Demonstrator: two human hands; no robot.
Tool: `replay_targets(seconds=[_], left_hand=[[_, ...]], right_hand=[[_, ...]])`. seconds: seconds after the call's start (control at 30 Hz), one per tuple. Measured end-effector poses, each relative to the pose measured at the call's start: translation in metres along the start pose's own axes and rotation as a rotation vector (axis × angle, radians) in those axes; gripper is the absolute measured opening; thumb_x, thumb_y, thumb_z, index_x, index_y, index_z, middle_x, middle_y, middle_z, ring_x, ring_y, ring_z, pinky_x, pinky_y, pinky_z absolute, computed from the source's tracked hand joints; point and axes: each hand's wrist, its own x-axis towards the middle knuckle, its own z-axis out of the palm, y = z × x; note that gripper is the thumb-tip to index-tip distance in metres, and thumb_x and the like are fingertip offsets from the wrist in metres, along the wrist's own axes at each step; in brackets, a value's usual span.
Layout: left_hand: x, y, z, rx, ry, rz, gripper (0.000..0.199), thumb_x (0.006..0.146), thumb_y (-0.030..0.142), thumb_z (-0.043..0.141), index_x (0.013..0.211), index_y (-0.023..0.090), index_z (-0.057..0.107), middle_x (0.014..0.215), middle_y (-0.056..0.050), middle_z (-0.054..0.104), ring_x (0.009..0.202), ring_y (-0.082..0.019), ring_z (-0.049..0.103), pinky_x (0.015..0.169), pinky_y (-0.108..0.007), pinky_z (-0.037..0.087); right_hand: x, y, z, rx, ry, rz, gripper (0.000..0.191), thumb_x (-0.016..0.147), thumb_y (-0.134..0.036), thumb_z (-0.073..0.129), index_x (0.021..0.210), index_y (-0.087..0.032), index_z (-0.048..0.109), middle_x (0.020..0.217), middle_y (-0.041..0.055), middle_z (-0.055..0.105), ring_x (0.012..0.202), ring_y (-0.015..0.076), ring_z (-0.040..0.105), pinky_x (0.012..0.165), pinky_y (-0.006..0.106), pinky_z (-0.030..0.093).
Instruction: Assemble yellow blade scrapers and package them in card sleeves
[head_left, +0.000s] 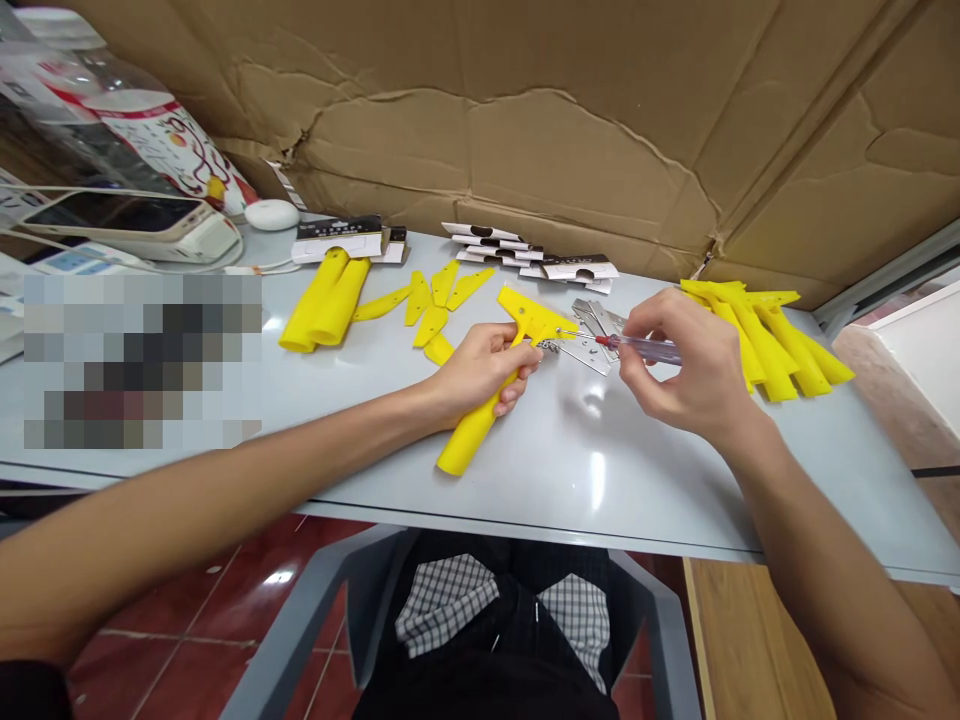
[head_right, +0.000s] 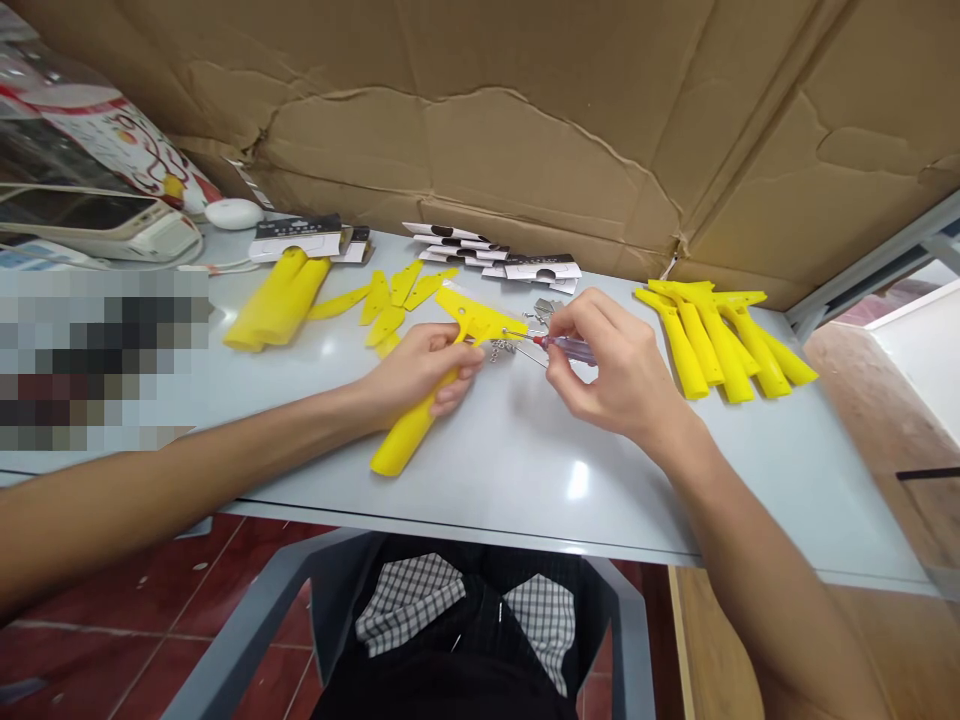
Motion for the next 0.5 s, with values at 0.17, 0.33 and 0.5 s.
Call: replay_targets(seconds=[0.17, 0.33, 0.5], left_hand=[[-0.0007, -0.0009, 0.0016, 0.025, 0.016, -0.006, 0.028, 0.089, 0.017, 0.065, 0.068, 0.021, 0.048, 0.048, 0.006, 0.045, 0.033, -0.007, 0.040, 0.031, -0.022, 0.032], [-0.0020, -0.0017, 0.0028, 0.037, 0.014, -0.007, 0.028, 0.089, 0.015, 0.064, 0.067, 0.021, 0.049, 0.049, 0.005, 0.045, 0.033, -0.008, 0.040, 0.031, -0.023, 0.032], [-0.0014, -0.0030, 0.0024, 0.033, 0.015, 0.002, 0.030, 0.089, 0.019, 0.067, 0.064, 0.021, 0.049, 0.046, 0.004, 0.044, 0.033, -0.007, 0.040, 0.031, -0.023, 0.032]], right_hand=[[-0.0020, 0.0007, 0.0039, -0.101, 0.148, -0.026, 0.012, 0.092, -0.023, 0.069, 0.084, -0.025, 0.061, 0.075, -0.0009, 0.069, 0.060, 0.0147, 0.062, 0.054, 0.030, 0.049], [-0.0043, 0.0031, 0.0063, -0.182, 0.162, -0.064, 0.015, 0.093, -0.025, 0.069, 0.082, -0.024, 0.058, 0.070, -0.0030, 0.069, 0.052, 0.0118, 0.060, 0.048, 0.028, 0.044], [-0.0043, -0.0015, 0.0023, -0.119, 0.071, -0.002, 0.009, 0.087, -0.025, 0.066, 0.090, -0.024, 0.057, 0.074, -0.0026, 0.069, 0.050, 0.0130, 0.062, 0.050, 0.029, 0.047]])
